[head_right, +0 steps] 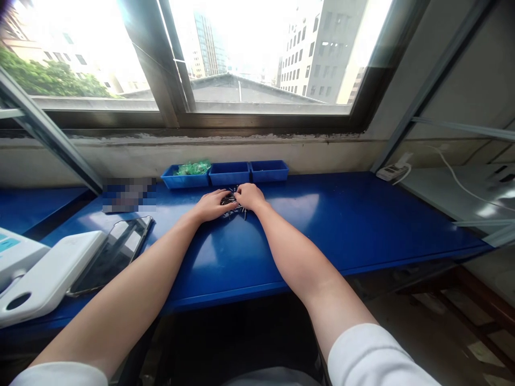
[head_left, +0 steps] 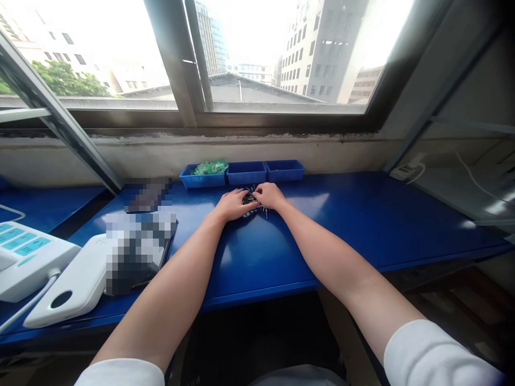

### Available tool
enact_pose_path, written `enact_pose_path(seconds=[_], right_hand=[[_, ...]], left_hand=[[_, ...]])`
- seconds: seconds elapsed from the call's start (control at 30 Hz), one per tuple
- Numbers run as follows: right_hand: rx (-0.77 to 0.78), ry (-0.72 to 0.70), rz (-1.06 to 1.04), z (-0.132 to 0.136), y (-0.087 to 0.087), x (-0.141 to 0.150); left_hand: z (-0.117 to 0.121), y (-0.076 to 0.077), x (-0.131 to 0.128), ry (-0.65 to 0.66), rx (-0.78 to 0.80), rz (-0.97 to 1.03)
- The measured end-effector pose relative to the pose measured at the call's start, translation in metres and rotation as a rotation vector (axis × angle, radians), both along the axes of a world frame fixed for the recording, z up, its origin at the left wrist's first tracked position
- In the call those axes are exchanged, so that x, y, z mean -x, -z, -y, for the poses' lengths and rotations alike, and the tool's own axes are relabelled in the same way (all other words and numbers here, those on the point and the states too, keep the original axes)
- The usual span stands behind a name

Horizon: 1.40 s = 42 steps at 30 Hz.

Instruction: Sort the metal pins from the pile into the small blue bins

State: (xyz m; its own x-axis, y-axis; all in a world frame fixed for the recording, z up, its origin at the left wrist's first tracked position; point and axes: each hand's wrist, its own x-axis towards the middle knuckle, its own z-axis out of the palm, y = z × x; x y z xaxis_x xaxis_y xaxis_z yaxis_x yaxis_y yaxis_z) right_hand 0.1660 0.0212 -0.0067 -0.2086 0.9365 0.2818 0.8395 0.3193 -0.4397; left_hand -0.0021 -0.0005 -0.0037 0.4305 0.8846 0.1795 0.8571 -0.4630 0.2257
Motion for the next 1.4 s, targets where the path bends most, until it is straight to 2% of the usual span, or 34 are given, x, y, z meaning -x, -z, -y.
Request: enact_pose_path(seconds=[0.27,0.47,0.7,0.93,1.03,1.23,1.4], right_hand=[[0.033,0.015,-0.138,-0.003,0.001,-0.002],[-0.026,-0.008,-0.270,0.001,-0.001,-0.001],[-0.150,-0.118,-0.524,0.006,-0.008,0.004],[0.014,-0.172,-0.865,0.001,-0.007,0.009],[0.027,-0.173,-0.954,0.001,-0.009,0.010],[-0.029,-0.124,-0.932,-0.006,-0.006,0.009],[-0.053,-0.121,-0.769,0.000,-0.005,0.007]], left_hand=[[0.001,-0.002,0.000,0.011,0.011,-0.016],[0.001,-0.002,0.000,-0.005,0.004,0.024],[0.006,-0.009,-0.008,-0.069,-0.210,0.186],[0.008,-0.012,-0.010,-0.072,-0.267,0.230],[0.007,-0.013,-0.010,-0.076,-0.269,0.241],[0.006,-0.011,-0.011,-0.060,-0.278,0.268],[0.004,-0.010,-0.009,-0.076,-0.294,0.276]])
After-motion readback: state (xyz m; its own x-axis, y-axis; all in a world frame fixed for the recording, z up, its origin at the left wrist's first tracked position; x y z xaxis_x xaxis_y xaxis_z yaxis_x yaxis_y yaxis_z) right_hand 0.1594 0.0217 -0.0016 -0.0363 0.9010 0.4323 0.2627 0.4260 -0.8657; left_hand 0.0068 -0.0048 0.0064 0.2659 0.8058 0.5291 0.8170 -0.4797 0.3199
